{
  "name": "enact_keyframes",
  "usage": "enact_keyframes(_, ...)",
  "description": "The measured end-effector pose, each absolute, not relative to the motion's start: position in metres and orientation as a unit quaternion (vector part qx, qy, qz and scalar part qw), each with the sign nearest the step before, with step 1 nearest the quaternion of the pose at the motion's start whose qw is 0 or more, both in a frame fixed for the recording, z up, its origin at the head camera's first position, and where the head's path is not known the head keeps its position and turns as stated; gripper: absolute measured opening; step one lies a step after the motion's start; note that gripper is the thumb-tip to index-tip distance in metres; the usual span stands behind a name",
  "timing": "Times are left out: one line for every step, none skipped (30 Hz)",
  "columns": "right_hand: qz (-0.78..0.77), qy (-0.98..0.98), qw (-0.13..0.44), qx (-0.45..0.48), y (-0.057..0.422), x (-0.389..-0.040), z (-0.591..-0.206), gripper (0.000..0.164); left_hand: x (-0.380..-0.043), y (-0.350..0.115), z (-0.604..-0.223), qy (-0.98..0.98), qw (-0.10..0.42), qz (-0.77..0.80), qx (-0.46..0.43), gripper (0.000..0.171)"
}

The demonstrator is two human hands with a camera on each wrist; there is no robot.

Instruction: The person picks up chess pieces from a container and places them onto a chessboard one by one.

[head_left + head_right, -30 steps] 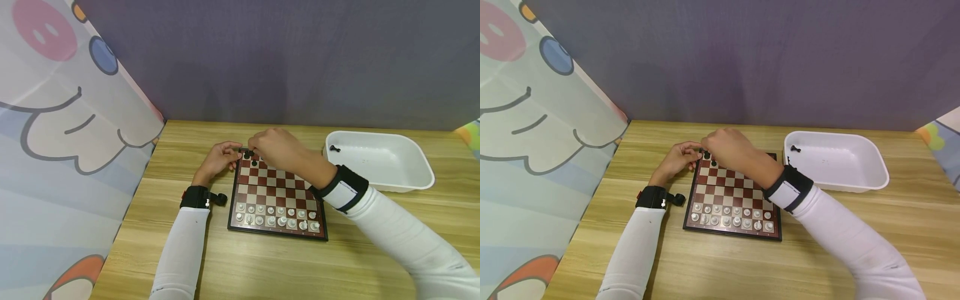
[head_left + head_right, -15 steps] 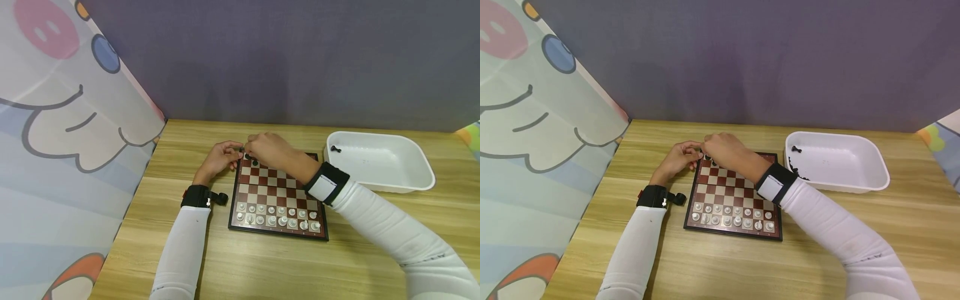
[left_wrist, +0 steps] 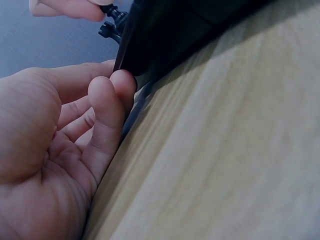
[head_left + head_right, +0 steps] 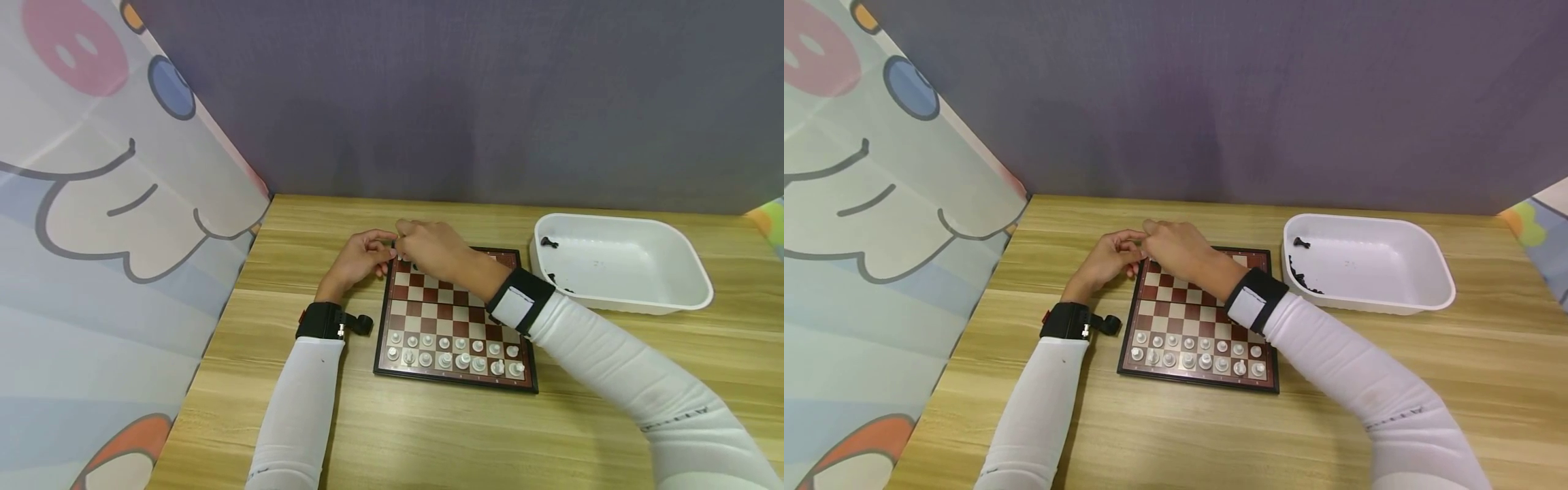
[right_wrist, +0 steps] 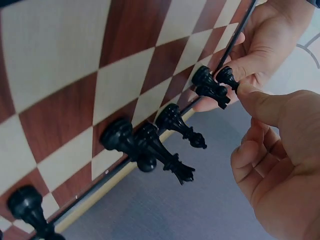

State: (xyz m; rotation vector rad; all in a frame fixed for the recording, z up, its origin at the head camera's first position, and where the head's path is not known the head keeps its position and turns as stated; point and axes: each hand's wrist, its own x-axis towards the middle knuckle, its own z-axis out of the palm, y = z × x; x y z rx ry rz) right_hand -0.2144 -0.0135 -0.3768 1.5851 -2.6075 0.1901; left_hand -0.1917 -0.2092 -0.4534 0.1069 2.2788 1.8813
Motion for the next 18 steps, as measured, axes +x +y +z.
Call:
enact_keyframes(0.061,-0.852,0.042,0.518,-0.0141,-0.2143,-0.3777,0.004,-0.1916,-0.2092,-0.4536,0.768,0.092,0.633,0.036,0.034)
enact_keyframes(0.060,-0.852,0.041,0.518,-0.0146,-0.2140,-0.3783,0.004,-0.1915,-0.2091,-0.4538,0.768,0.092,0.633,0.036,0.034)
enact_keyframes(0.059,-0.852,0.041,0.519,-0.0151,-0.2137,-0.3791,0.004,-0.1914,-0.2089,-0.4539,0.768,0.092,0.632,0.036,0.034)
enact_keyframes(0.058,-0.851,0.042,0.520,-0.0154,-0.2136,-0.3799,0.004,-0.1913,-0.2087,-0.4539,0.768,0.093,0.632,0.037,0.034)
enact_keyframes(0.056,-0.850,0.043,0.521,-0.0157,-0.2134,-0.3807,0.004,-0.1914,-0.2084,-0.4541,0.769,0.093,0.632,0.037,0.034)
enact_keyframes(0.055,-0.850,0.044,0.522,-0.0158,-0.2132,-0.3814,0.005,-0.1913,-0.2080,-0.4540,0.769,0.093,0.631,0.037,0.034)
enact_keyframes(0.056,-0.849,0.044,0.523,-0.0159,-0.2130,-0.3819,0.005,-0.1915,-0.2076,-0.4540,0.770,0.093,0.631,0.037,0.034)
enact_keyframes(0.059,-0.849,0.044,0.524,-0.0161,-0.2128,-0.3823,0.005,-0.1915,-0.2072,-0.4539,0.770,0.093,0.630,0.037,0.033)
enact_keyframes(0.061,-0.849,0.043,0.524,-0.0161,-0.2126,-0.3827,0.004,-0.1917,-0.2068,-0.4538,0.770,0.093,0.630,0.038,0.033)
enact_keyframes(0.063,-0.849,0.043,0.523,-0.0163,-0.2125,-0.3830,0.004,-0.1917,-0.2066,-0.4537,0.770,0.093,0.631,0.038,0.033)
enact_keyframes(0.066,-0.849,0.042,0.522,-0.0166,-0.2124,-0.3833,0.004,-0.1919,-0.2064,-0.4538,0.769,0.093,0.631,0.038,0.034)
enact_keyframes(0.069,-0.850,0.040,0.520,-0.0169,-0.2123,-0.3834,0.005,-0.1920,-0.2063,-0.4538,0.769,0.093,0.632,0.038,0.034)
enact_keyframes(0.072,-0.852,0.039,0.518,-0.0173,-0.2122,-0.3836,0.007,-0.1921,-0.2063,-0.4538,0.768,0.093,0.632,0.038,0.034)
enact_keyframes(0.074,-0.853,0.037,0.515,-0.0178,-0.2121,-0.3837,0.008,-0.1923,-0.2063,-0.4539,0.767,0.093,0.633,0.038,0.034)
enact_keyframes(0.076,-0.854,0.035,0.513,-0.0181,-0.2120,-0.3840,0.010,-0.1924,-0.2065,-0.4540,0.766,0.094,0.634,0.038,0.035)
enact_keyframes(0.077,-0.855,0.033,0.511,-0.0186,-0.2120,-0.3842,0.010,-0.1924,-0.2067,-0.4540,0.766,0.094,0.635,0.038,0.035)
enact_keyframes(0.077,-0.856,0.031,0.509,-0.0189,-0.2119,-0.3845,0.011,-0.1925,-0.2070,-0.4540,0.766,0.094,0.635,0.039,0.035)
enact_keyframes(0.078,-0.858,0.028,0.508,-0.0193,-0.2119,-0.3846,0.012,-0.1926,-0.2072,-0.4540,0.766,0.095,0.635,0.039,0.036)
